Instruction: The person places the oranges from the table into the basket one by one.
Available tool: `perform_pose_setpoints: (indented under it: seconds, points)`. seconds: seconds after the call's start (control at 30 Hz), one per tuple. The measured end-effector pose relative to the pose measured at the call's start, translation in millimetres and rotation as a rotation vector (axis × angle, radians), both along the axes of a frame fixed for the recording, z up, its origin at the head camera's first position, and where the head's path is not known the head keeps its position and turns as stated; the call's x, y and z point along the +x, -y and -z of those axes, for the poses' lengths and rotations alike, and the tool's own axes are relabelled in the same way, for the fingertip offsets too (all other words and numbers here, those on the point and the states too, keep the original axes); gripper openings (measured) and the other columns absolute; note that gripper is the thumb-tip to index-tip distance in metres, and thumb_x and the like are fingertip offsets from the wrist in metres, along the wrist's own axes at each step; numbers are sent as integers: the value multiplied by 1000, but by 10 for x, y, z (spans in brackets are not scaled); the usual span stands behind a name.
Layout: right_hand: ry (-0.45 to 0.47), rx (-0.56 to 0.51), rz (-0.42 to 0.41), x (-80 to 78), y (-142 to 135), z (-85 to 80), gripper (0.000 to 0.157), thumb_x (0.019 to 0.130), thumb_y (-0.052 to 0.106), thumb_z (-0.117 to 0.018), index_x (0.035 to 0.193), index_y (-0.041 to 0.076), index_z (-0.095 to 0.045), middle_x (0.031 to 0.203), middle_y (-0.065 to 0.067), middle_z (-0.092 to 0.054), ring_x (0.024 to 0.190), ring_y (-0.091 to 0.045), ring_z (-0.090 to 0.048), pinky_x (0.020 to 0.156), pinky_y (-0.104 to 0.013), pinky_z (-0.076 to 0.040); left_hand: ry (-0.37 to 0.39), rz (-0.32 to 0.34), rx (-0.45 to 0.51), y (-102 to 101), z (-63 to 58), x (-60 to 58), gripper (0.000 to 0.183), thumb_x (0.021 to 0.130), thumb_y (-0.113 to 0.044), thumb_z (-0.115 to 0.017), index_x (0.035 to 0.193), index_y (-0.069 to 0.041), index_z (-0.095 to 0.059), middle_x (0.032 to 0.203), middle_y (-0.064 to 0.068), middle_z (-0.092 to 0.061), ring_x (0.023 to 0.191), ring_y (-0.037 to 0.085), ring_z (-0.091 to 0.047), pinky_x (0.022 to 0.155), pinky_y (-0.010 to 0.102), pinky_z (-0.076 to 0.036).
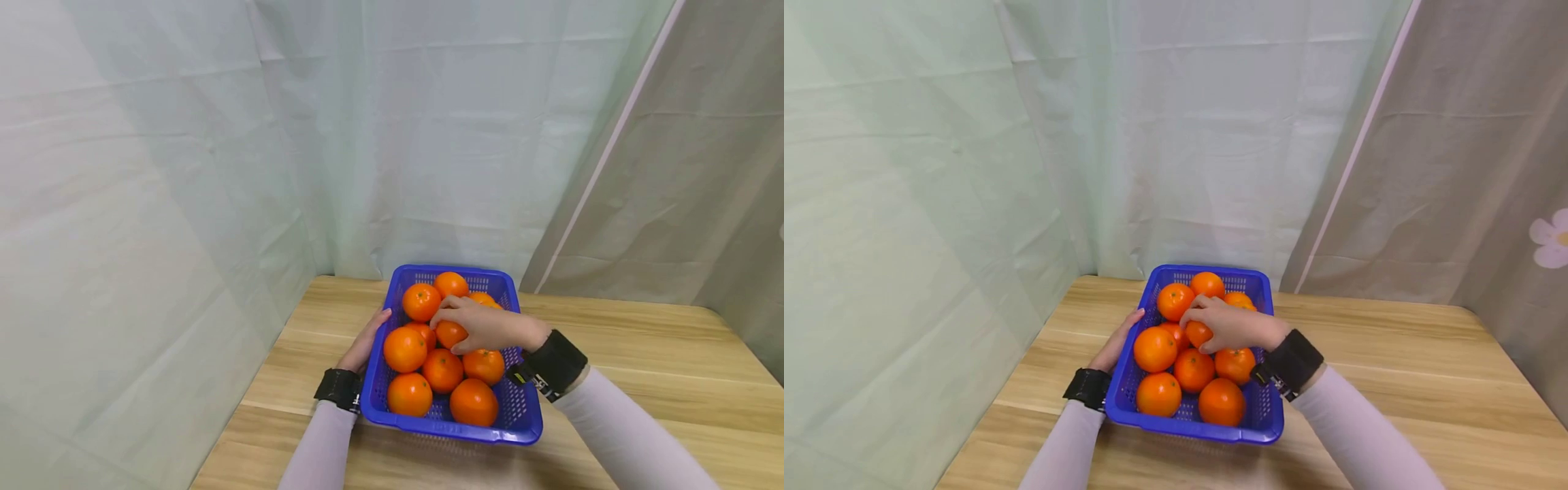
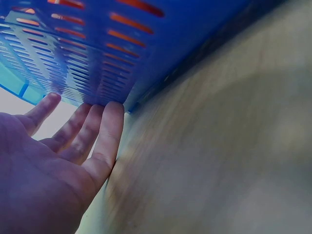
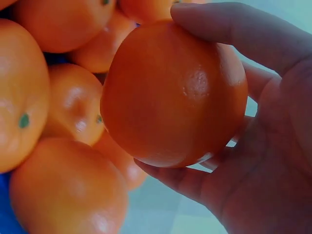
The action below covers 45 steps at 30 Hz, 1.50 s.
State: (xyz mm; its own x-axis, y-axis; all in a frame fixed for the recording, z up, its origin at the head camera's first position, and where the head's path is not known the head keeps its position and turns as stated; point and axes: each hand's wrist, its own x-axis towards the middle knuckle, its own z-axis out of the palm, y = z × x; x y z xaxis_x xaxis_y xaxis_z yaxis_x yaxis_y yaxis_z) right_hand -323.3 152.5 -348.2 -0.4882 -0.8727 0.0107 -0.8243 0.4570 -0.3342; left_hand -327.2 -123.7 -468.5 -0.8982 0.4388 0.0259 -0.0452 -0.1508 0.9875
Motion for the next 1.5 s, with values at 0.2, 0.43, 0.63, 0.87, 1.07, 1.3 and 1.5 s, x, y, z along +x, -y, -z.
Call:
perform_pose_setpoints:
  seconds: [0.2, 0.43, 0.63, 0.87, 1.07, 1.3, 1.5]
  points:
    - [16, 54, 43, -8, 55, 96, 40, 85, 19, -72, 122, 20, -56, 124, -4, -45, 111, -25, -44, 91, -41, -45, 13, -9, 0, -17, 12, 7, 55, 103, -50, -28, 153, -36, -10, 158, 5, -19, 139, 28, -27, 112, 53, -26]
    - [22, 80, 104, -15, 81, 146, 46, 85, 23, -72, 127, 18, -53, 123, -4, -44, 111, -25, -43, 92, -41, -45, 14, -14, -9, -38, 20, 4, 55, 102, -51, -28, 152, -37, -10, 157, 6, -20, 139, 29, -28, 111, 54, -28]
    - [35, 51, 138, -32, 53, 136, 51, 84, 23, -73, 130, 18, -51, 125, -8, -43, 111, -26, -42, 90, -42, -46, 12, -22, -2, -57, 24, -3, 55, 103, -50, -28, 153, -37, -10, 158, 7, -20, 139, 30, -27, 110, 56, -27]
    - [66, 22, 125, -15, 4, 107, 53, 87, 24, -71, 133, 15, -47, 128, -13, -43, 109, -27, -45, 91, -44, -47, 5, -17, 0, -75, 23, -2, 56, 103, -49, -28, 153, -35, -9, 158, 8, -19, 139, 31, -26, 110, 56, -27]
    - [116, -26, 150, 3, -75, 60, 59, 90, 28, -67, 141, 18, -40, 136, -12, -40, 106, -23, -52, 90, -42, -49, 0, -6, 11, -70, 18, -9, 53, 104, -48, -26, 153, -34, -11, 157, 8, -21, 139, 29, -27, 112, 52, -26]
    - [81, -186, 129, 25, -221, 2, 50, 91, 25, -66, 136, 20, -44, 134, -11, -41, 109, -26, -50, 91, -47, -48, 1, -58, -54, 30, 61, -69, 59, 101, -52, -35, 152, -32, -15, 157, 6, -21, 138, 29, -27, 112, 54, -26]
    - [74, -306, 150, 5, -403, -28, 47, 92, 16, -65, 135, 18, -47, 131, -12, -42, 113, -32, -46, 93, -56, -46, -139, -166, -274, 193, 33, -198, 58, 98, -51, -44, 149, -27, -27, 149, 9, -36, 130, 29, -41, 106, 52, -37]
